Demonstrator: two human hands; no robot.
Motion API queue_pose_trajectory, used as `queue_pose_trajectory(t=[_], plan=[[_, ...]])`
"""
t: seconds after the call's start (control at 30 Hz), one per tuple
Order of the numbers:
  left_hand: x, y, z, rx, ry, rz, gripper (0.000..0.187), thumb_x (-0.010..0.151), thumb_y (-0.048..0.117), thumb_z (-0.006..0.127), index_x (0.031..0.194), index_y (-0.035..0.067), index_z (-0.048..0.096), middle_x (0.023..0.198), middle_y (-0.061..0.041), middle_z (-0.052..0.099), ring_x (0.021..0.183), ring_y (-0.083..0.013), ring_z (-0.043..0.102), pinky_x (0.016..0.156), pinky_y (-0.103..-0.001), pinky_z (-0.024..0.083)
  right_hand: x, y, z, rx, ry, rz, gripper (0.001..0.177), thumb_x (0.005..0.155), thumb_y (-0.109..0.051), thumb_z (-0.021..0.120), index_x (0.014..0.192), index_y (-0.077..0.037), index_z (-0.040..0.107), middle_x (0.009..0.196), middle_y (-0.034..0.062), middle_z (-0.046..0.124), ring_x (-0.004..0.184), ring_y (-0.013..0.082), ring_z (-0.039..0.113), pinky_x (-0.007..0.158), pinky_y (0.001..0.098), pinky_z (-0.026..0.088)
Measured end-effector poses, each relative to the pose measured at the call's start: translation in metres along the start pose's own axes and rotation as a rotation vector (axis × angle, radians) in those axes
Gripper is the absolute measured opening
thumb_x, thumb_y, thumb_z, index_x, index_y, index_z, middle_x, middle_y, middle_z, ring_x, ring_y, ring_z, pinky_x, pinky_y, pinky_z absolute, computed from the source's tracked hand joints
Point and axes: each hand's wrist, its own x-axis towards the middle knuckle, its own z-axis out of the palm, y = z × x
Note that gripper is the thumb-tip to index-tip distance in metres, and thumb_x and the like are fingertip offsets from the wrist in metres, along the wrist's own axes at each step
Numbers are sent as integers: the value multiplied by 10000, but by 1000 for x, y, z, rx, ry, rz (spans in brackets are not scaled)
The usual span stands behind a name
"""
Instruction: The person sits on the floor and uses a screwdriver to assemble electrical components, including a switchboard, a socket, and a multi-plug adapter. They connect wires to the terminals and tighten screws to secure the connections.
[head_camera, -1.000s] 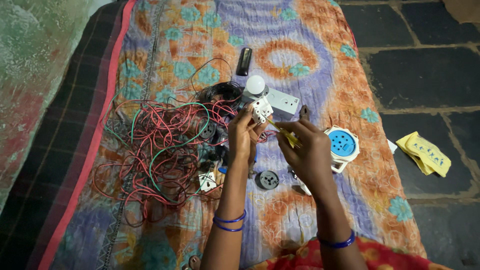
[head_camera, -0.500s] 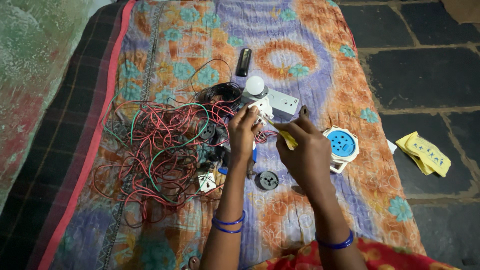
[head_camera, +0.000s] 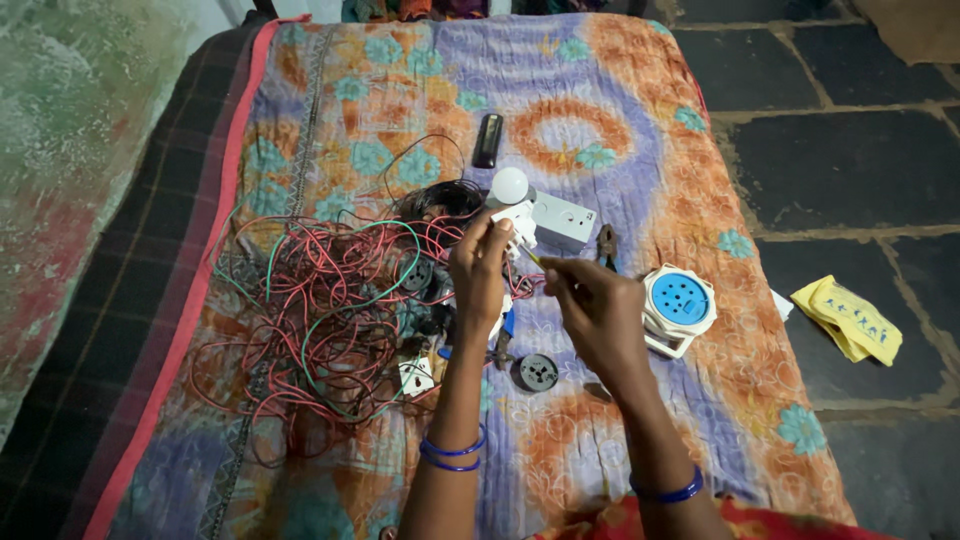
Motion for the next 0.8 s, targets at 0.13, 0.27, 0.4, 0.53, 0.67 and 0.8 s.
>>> queue_pose_trajectory(t=[0.13, 0.27, 0.4, 0.53, 0.67, 0.8], plan=[[-1, 9, 2, 55, -3, 19, 364, 1015, 268, 606, 1249, 8, 707, 1063, -25, 731, 917, -88, 612, 803, -244, 492, -2, -3, 5, 2, 15, 255, 218, 910, -138, 746, 1102, -35, 734, 821, 105, 769, 566, 95, 592, 515, 276, 488], [0, 10, 2, 71, -8, 56, 357, 1021, 254, 600, 1265, 12, 697, 1099, -32, 741, 957, -85, 634, 846, -251, 510, 0, -2, 7, -181, 112, -29, 293, 771, -119, 877, 951, 30, 701, 887, 139, 692, 585, 102, 637, 513, 272, 500], [0, 8, 1, 156, 16, 24, 359, 1021, 240, 615, 1284, 14, 707, 1056, -68, 736, 920, -103, 617, 825, -266, 507, -3, 7, 11, -171, 175, -182, 246, 825, -139, 868, 929, 28, 720, 845, 117, 668, 676, 119, 655, 587, 265, 530], [1, 13, 1, 101, -20, 69, 341, 1017, 219, 599, 1267, 8, 694, 1114, -45, 749, 989, -93, 651, 881, -255, 522, -2, 13, 8, 25, 101, 132, 168, 904, -148, 798, 963, 4, 757, 769, 60, 713, 621, 93, 670, 545, 251, 526], [3, 15, 4, 137, -25, 111, 315, 1017, 189, 607, 1252, 1, 699, 1084, -40, 743, 961, -89, 641, 862, -252, 523, 0, 13, 11, 106, 93, 232, 171, 910, -155, 769, 994, -9, 737, 756, 46, 740, 603, 75, 649, 519, 240, 499], [1, 14, 4, 129, -16, 25, 325, 1008, 181, 615, 1265, 3, 701, 1020, -36, 718, 843, -81, 558, 724, -250, 462, 1, 18, 13, -132, 131, -6, 311, 804, -160, 867, 917, 55, 672, 743, 84, 715, 615, 88, 629, 554, 245, 512]])
